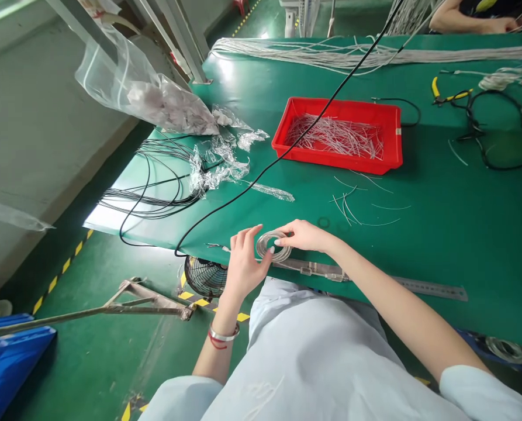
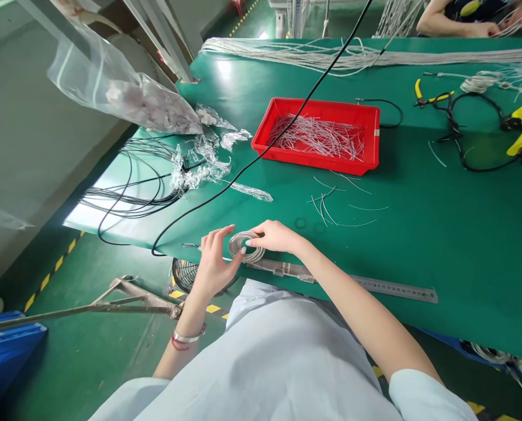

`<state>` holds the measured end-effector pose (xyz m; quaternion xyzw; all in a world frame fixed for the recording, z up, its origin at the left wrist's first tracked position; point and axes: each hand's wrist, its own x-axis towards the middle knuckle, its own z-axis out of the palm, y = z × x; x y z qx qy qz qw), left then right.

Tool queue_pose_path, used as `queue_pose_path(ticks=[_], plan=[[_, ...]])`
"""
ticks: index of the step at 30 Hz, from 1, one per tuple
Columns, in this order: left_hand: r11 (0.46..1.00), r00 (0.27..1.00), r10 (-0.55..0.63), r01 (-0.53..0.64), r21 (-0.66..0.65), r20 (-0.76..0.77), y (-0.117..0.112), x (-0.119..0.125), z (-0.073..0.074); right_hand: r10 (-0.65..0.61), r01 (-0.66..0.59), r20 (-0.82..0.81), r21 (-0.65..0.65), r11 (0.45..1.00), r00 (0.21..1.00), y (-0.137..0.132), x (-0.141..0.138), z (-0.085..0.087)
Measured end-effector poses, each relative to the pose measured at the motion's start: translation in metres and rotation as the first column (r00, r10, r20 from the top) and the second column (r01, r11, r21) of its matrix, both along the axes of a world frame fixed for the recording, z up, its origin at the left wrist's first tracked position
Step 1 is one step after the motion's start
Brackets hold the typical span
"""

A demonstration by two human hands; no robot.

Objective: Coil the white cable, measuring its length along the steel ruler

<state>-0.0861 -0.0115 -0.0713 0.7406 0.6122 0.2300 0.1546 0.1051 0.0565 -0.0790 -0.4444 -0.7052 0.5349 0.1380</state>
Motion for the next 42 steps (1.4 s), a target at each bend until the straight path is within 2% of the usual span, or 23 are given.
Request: queue_pose_path(ticks=[3,6,8,10,12,14,17,20,24,34,42], plan=[[0.997,0.999,-0.05,0.05,-0.056,0.004,0.015,0.014,-0.021,0.0,0.0,0.019,-0.002,1.0,1.0,0.001,0.0,0.0],[0.997,0.998,-0.032,0.035,-0.074,0.045,0.025,0.022,-0.036,-0.155,0.153,0.055,0.039,0.987,0.986,-0.018,-0.006,-0.005],[0.998,0.998,-0.016,0.019,-0.064,0.058,0.028,0.023,-0.04,-0.32,0.311,0.064,0.125,0.942,0.945,-0.044,-0.013,-0.01],[0.998,0.998,0.008,-0.005,-0.06,0.064,0.029,0.023,-0.041,-0.459,0.418,0.057,0.325,0.848,0.887,-0.074,-0.021,-0.017],[0.998,0.997,0.025,-0.021,-0.061,0.067,0.029,0.023,-0.04,-0.505,0.408,0.124,0.441,0.799,0.854,-0.099,-0.024,-0.024],[0.998,0.997,0.029,-0.025,-0.063,0.066,0.03,0.024,-0.039,-0.479,0.32,0.198,0.524,0.79,0.855,-0.114,-0.022,-0.03],[0.998,0.998,0.034,-0.03,-0.06,0.061,0.032,0.026,-0.039,-0.44,0.184,0.264,0.642,0.744,0.858,-0.116,-0.012,-0.036],[0.998,0.998,0.037,-0.033,-0.059,0.057,0.032,0.026,-0.039,-0.418,0.116,0.276,0.701,0.704,0.866,-0.109,-0.006,-0.039],[0.997,0.997,0.044,-0.041,-0.058,0.057,0.032,0.026,-0.039,-0.392,0.079,0.28,0.719,0.69,0.876,-0.105,-0.006,-0.039],[0.999,0.998,0.021,-0.019,-0.039,0.056,0.032,0.026,-0.042,-0.401,0.139,0.267,0.656,0.741,0.876,-0.109,-0.008,-0.042],[0.997,0.998,-0.065,0.065,-0.047,0.005,0.031,0.024,-0.041,-0.426,0.181,0.241,0.65,0.738,0.872,-0.111,-0.01,-0.042]])
